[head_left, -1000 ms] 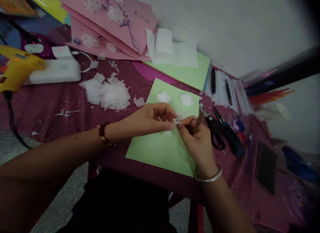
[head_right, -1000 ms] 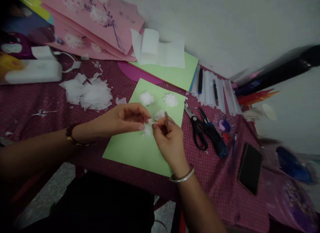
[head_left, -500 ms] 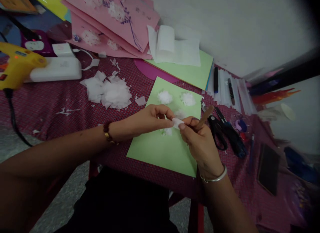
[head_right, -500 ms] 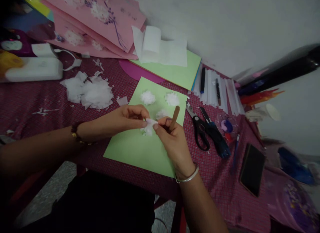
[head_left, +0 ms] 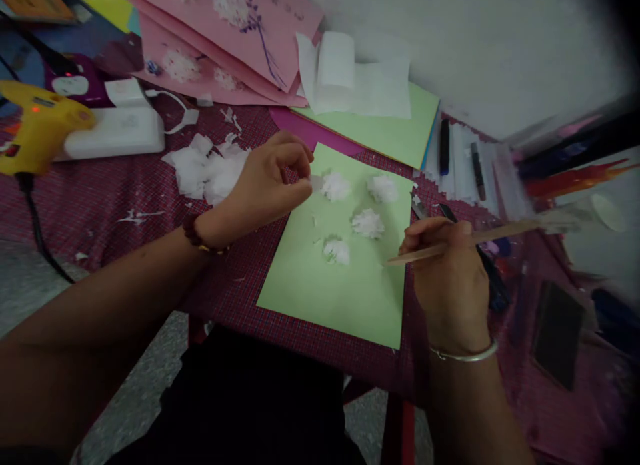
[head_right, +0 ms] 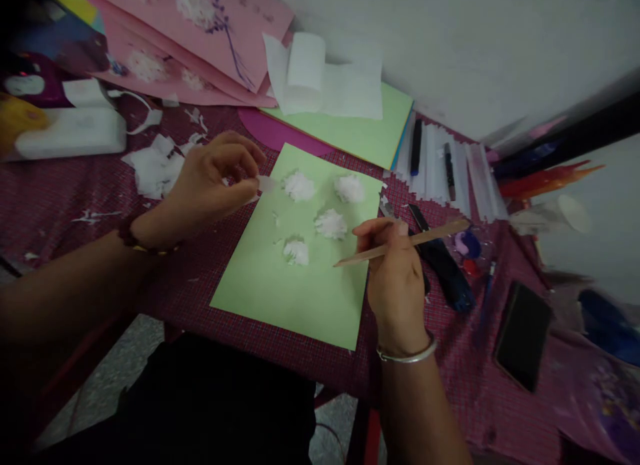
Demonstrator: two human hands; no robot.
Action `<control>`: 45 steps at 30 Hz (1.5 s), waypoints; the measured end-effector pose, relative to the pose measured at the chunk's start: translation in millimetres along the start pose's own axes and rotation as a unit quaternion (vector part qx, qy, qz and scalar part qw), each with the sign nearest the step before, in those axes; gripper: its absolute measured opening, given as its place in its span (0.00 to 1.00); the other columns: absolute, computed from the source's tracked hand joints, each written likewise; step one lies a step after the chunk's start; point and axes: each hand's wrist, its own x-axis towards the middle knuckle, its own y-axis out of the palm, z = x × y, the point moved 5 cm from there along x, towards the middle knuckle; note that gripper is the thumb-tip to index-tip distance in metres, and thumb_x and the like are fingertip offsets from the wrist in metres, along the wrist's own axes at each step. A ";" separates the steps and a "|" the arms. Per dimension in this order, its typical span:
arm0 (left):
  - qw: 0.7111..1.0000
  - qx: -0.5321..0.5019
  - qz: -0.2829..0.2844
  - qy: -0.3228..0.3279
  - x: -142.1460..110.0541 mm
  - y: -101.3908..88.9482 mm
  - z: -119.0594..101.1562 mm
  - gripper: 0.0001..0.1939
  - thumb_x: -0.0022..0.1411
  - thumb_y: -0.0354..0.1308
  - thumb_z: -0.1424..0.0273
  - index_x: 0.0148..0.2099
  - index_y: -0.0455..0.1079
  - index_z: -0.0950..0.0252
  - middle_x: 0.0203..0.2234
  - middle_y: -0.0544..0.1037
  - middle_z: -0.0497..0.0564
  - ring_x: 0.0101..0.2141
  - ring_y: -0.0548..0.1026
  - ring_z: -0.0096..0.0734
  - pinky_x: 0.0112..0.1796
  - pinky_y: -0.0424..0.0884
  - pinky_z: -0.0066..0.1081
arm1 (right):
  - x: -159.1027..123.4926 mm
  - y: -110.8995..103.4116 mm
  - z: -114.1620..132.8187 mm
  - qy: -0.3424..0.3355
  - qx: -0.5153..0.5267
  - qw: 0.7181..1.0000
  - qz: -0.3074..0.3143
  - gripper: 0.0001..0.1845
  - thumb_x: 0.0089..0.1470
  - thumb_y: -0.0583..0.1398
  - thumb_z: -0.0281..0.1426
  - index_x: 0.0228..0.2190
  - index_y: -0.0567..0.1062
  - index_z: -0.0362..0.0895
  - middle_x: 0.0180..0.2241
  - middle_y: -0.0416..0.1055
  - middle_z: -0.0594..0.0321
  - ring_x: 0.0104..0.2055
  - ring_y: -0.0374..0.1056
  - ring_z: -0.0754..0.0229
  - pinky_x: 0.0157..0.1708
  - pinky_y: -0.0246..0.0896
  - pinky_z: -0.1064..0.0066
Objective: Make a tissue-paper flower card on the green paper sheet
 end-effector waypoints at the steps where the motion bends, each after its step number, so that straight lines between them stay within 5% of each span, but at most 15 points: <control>1: 1.000 -0.013 0.004 -0.005 0.8 -2.6 0.6 0.07 0.48 0.57 0.81 0.23 0.64 0.66 0.32 0.73 0.52 0.36 0.69 0.29 0.35 0.62 0.29 | -0.9 -1.2 -0.8 0.001 -0.027 1.000 0.001 0.25 0.65 0.47 0.47 0.30 0.75 0.46 0.24 0.64 0.63 0.25 0.62 0.61 0.24 0.55 0.68; 3: 0.996 -0.078 0.028 -0.045 0.3 -2.2 4.4 0.06 0.48 0.57 0.80 0.24 0.65 0.66 0.29 0.73 0.51 0.32 0.69 0.28 0.33 0.61 0.29 | -3.4 0.3 -2.0 -0.007 -0.066 0.998 0.009 0.25 0.65 0.47 0.48 0.32 0.75 0.48 0.21 0.61 0.65 0.21 0.58 0.61 0.21 0.50 0.67; 7: 0.965 -0.206 0.081 -0.141 -4.0 8.0 11.4 0.03 0.51 0.57 0.78 0.27 0.67 0.66 0.21 0.69 0.46 0.23 0.66 0.22 0.27 0.58 0.26 | -7.2 9.9 -3.6 -0.043 -0.062 0.996 0.039 0.18 0.64 0.52 0.44 0.34 0.76 0.49 0.26 0.67 0.64 0.26 0.63 0.61 0.27 0.57 0.66; 14: 0.920 -0.169 0.289 -0.203 -14.8 29.7 13.7 0.03 0.43 0.65 0.75 0.23 0.73 0.66 0.16 0.70 0.46 0.18 0.65 0.23 0.21 0.56 0.25 | -13.4 22.0 -1.8 -0.071 -0.106 0.986 0.111 0.17 0.66 0.52 0.39 0.31 0.75 0.46 0.23 0.64 0.68 0.22 0.60 0.66 0.22 0.55 0.69; 25: 0.927 -0.089 0.333 -0.149 -18.6 39.8 26.2 0.04 0.46 0.58 0.74 0.23 0.74 0.65 0.15 0.65 0.45 0.18 0.58 0.23 0.22 0.49 0.27 | -18.7 36.5 1.1 -0.126 -0.234 0.950 0.164 0.14 0.65 0.53 0.36 0.28 0.71 0.46 0.23 0.64 0.66 0.25 0.62 0.64 0.26 0.56 0.68; 33: 0.895 -0.061 0.431 -0.102 -24.1 42.6 9.2 0.06 0.50 0.51 0.74 0.28 0.69 0.66 0.19 0.65 0.43 0.21 0.61 0.22 0.23 0.54 0.24 | -17.0 32.6 5.4 -0.159 -0.231 0.950 0.136 0.15 0.65 0.53 0.34 0.27 0.72 0.45 0.23 0.65 0.66 0.24 0.62 0.65 0.24 0.56 0.70; 45: 0.925 0.083 0.371 -0.023 -30.0 60.1 7.4 0.08 0.50 0.52 0.77 0.29 0.73 0.68 0.20 0.72 0.45 0.22 0.65 0.21 0.26 0.56 0.25 | -20.2 34.7 9.9 -0.172 -0.209 0.956 0.113 0.15 0.65 0.53 0.34 0.28 0.73 0.46 0.23 0.66 0.66 0.23 0.62 0.65 0.23 0.55 0.69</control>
